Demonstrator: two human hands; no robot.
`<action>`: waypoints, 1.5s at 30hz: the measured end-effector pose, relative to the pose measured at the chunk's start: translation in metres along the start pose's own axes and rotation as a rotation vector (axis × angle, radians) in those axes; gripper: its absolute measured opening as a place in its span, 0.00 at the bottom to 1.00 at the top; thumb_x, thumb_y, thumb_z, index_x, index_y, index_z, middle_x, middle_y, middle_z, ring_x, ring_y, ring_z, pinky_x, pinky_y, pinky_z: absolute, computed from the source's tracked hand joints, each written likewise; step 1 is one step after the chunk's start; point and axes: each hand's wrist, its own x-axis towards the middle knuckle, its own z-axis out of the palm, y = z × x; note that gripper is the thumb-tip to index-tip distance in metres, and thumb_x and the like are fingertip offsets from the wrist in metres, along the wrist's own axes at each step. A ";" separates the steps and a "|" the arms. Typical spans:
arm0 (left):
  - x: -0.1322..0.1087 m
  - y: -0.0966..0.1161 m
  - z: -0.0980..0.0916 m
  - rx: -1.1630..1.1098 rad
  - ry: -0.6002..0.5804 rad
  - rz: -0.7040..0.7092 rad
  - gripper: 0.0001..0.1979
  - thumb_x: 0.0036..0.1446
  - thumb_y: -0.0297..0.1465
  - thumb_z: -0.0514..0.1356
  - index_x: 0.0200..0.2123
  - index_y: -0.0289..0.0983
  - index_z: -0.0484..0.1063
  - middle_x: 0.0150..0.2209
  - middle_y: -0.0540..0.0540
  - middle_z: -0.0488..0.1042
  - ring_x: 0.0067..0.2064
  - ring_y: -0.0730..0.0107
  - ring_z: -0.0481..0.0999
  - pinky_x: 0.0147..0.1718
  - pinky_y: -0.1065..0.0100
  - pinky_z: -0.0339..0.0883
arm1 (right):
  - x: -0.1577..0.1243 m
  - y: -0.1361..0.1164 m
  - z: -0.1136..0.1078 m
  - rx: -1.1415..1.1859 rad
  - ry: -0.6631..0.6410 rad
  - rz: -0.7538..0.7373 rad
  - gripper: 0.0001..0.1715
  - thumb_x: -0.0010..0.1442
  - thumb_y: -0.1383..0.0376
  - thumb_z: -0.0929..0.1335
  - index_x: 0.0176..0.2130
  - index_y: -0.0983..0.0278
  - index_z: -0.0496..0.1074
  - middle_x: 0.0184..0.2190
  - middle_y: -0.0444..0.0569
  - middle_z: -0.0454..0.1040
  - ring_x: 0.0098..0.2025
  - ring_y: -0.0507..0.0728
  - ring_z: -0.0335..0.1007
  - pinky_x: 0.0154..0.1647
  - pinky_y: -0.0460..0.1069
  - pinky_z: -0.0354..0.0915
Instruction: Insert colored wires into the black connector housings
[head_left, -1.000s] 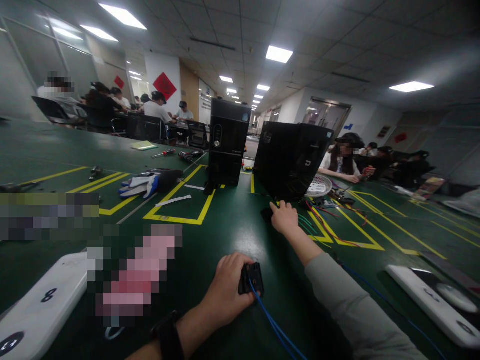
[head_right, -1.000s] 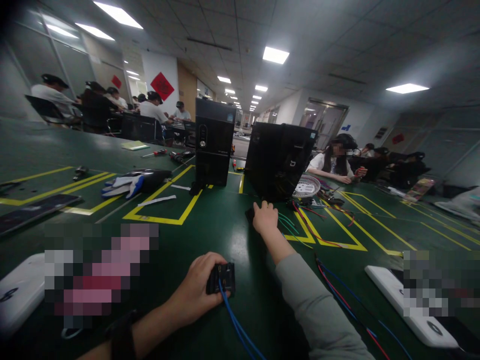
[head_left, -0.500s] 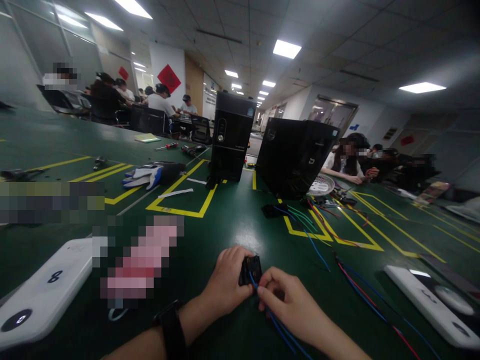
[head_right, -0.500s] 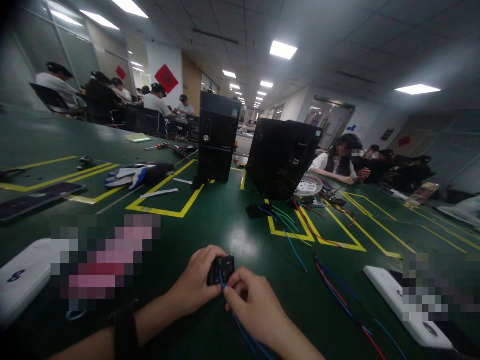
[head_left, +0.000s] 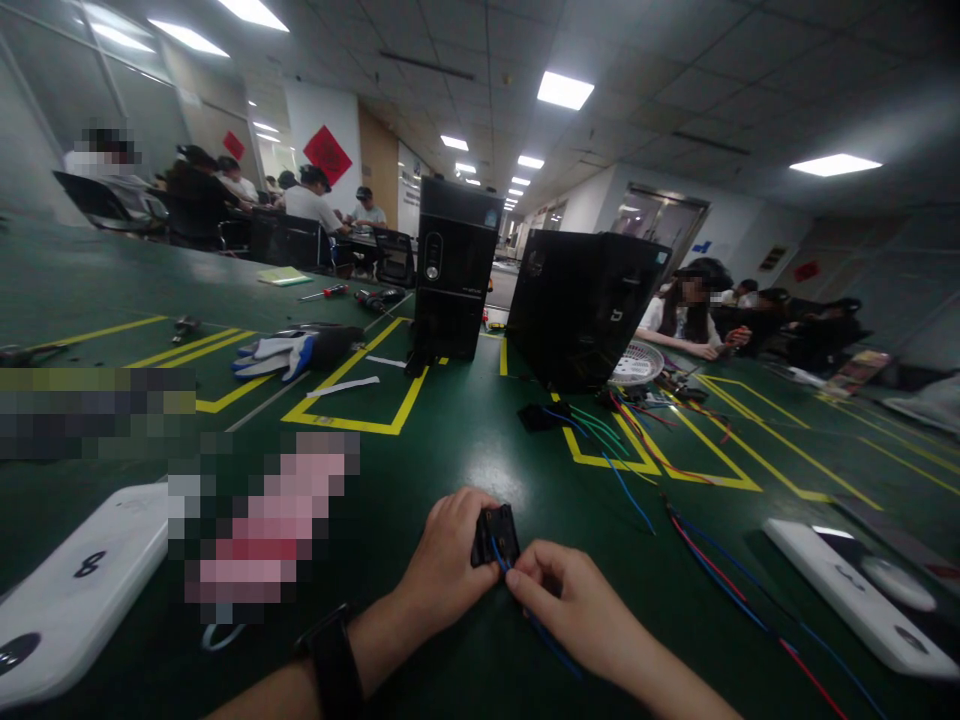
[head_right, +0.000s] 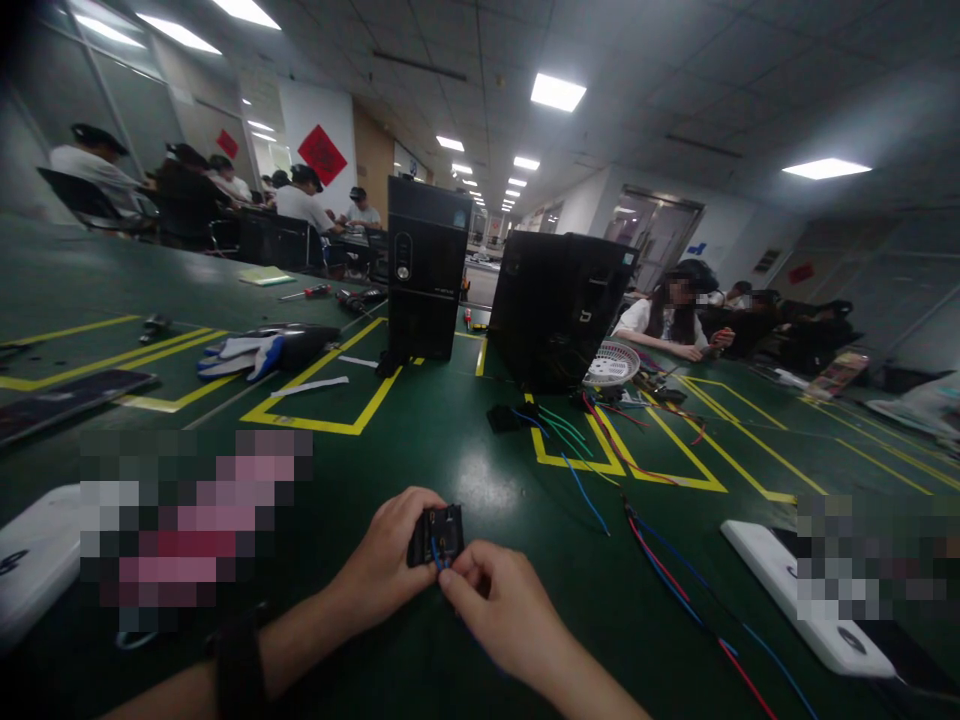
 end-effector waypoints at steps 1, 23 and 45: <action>0.000 0.000 0.000 -0.001 0.004 -0.003 0.19 0.42 0.23 0.60 0.40 0.40 0.64 0.40 0.47 0.68 0.43 0.59 0.67 0.44 0.60 0.58 | 0.000 -0.002 -0.002 -0.025 0.002 -0.005 0.13 0.59 0.62 0.64 0.25 0.65 0.67 0.20 0.41 0.66 0.24 0.50 0.61 0.26 0.44 0.56; -0.001 0.001 0.001 0.073 0.025 0.004 0.18 0.44 0.26 0.62 0.41 0.40 0.64 0.40 0.47 0.68 0.43 0.58 0.67 0.44 0.58 0.58 | -0.012 -0.014 -0.009 -0.040 0.036 -0.097 0.11 0.56 0.66 0.66 0.36 0.66 0.78 0.25 0.45 0.70 0.28 0.51 0.66 0.28 0.44 0.60; 0.001 0.003 -0.002 0.041 -0.014 0.015 0.17 0.47 0.32 0.65 0.41 0.40 0.65 0.39 0.47 0.69 0.42 0.58 0.68 0.44 0.58 0.58 | -0.016 -0.017 -0.014 -0.324 0.167 -0.234 0.12 0.62 0.68 0.61 0.36 0.62 0.74 0.32 0.46 0.76 0.36 0.54 0.71 0.37 0.47 0.62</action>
